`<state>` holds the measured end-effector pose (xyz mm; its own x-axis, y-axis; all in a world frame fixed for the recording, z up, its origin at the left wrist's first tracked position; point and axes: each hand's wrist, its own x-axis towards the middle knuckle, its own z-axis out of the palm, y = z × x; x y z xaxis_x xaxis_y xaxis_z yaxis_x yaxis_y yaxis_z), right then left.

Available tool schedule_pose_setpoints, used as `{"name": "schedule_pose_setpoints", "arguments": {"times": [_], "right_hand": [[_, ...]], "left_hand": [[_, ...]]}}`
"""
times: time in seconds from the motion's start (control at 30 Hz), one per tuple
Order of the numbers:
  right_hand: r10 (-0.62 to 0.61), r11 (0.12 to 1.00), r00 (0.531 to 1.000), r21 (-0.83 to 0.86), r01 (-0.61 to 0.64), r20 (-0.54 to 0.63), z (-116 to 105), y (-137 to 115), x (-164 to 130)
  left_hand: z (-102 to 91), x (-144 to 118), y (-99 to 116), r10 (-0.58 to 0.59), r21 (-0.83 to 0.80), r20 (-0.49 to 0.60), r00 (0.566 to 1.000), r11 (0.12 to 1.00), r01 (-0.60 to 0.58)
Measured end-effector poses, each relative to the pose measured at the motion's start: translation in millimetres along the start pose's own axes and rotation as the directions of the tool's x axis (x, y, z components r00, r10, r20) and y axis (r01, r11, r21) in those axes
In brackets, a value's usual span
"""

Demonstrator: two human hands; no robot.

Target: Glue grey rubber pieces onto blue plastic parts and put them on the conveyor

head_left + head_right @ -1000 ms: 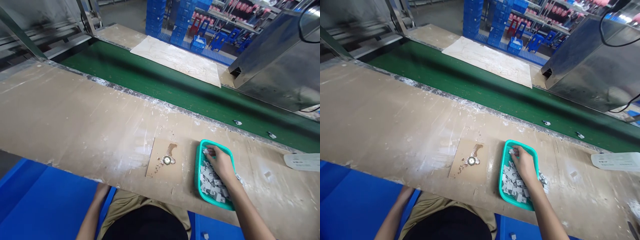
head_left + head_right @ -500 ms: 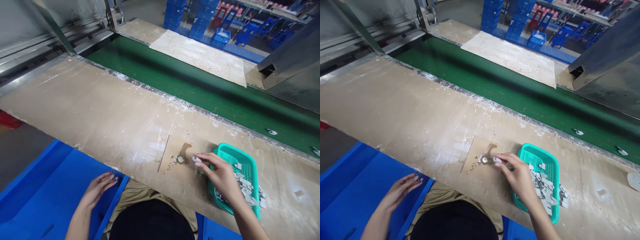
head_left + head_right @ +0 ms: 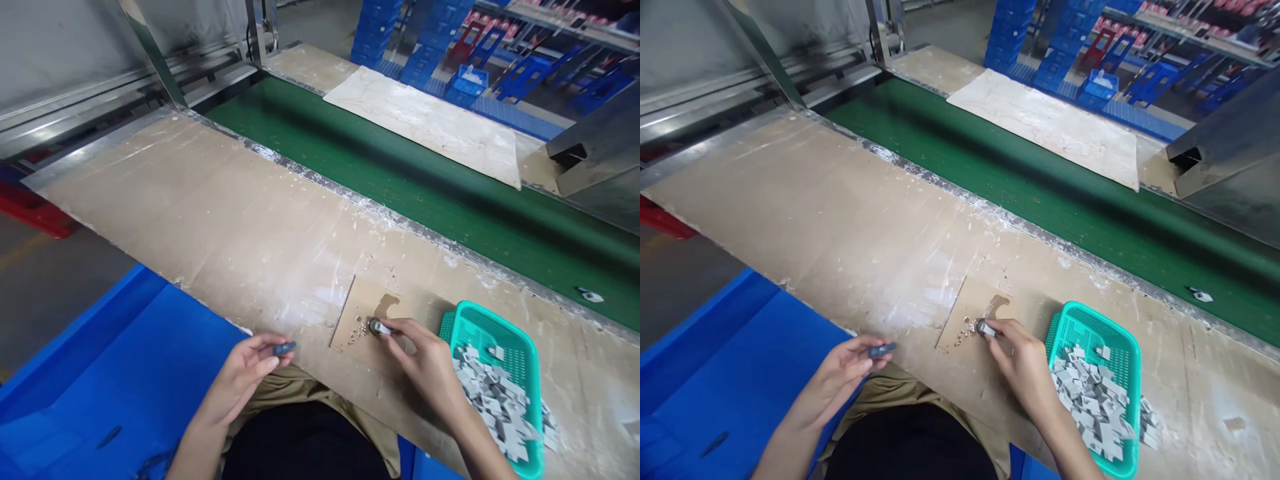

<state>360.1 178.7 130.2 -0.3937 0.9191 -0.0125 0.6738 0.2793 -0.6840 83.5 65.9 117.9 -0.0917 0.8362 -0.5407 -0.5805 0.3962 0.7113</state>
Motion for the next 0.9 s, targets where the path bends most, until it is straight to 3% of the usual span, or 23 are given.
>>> {"name": "schedule_pose_setpoints", "arguments": {"times": [0.1,0.23,0.33,0.47,0.67,0.83,0.9], "right_hand": [[0.170,0.953,0.985,0.256,-0.163,-0.007,-5.5,-14.1,-5.4],[0.336,0.746,0.938,0.582,-0.323,0.089,-9.3,-37.4,-14.9],[0.372,0.639,0.913,0.667,-0.384,0.169,-8.5,-51.8,-20.9],[0.452,0.552,0.881,0.733,-0.397,0.137,-3.2,-63.6,-24.7],[0.416,0.597,0.893,0.688,-0.412,0.173,0.3,-60.9,-23.4],[0.342,0.647,0.902,0.630,-0.430,0.264,0.4,-57.6,-19.8],[0.318,0.664,0.907,0.618,-0.421,0.276,-0.2,-56.6,-15.6]], "left_hand": [[28.5,12.7,-8.5,0.120,-0.051,0.092,0.988,0.992,-0.116],[66.6,21.5,-17.3,0.259,0.034,0.128,0.957,0.964,-0.265],[84.2,20.2,-19.9,0.318,0.103,0.154,0.935,0.936,-0.336],[90.4,16.3,-20.8,0.328,0.180,0.194,0.925,0.915,-0.362],[91.2,12.9,-22.2,0.344,0.268,0.219,0.913,0.879,-0.396],[91.2,15.4,-20.4,0.455,0.479,0.285,0.843,0.695,-0.537],[91.3,18.4,-19.0,0.452,0.502,0.319,0.833,0.665,-0.553]]}}
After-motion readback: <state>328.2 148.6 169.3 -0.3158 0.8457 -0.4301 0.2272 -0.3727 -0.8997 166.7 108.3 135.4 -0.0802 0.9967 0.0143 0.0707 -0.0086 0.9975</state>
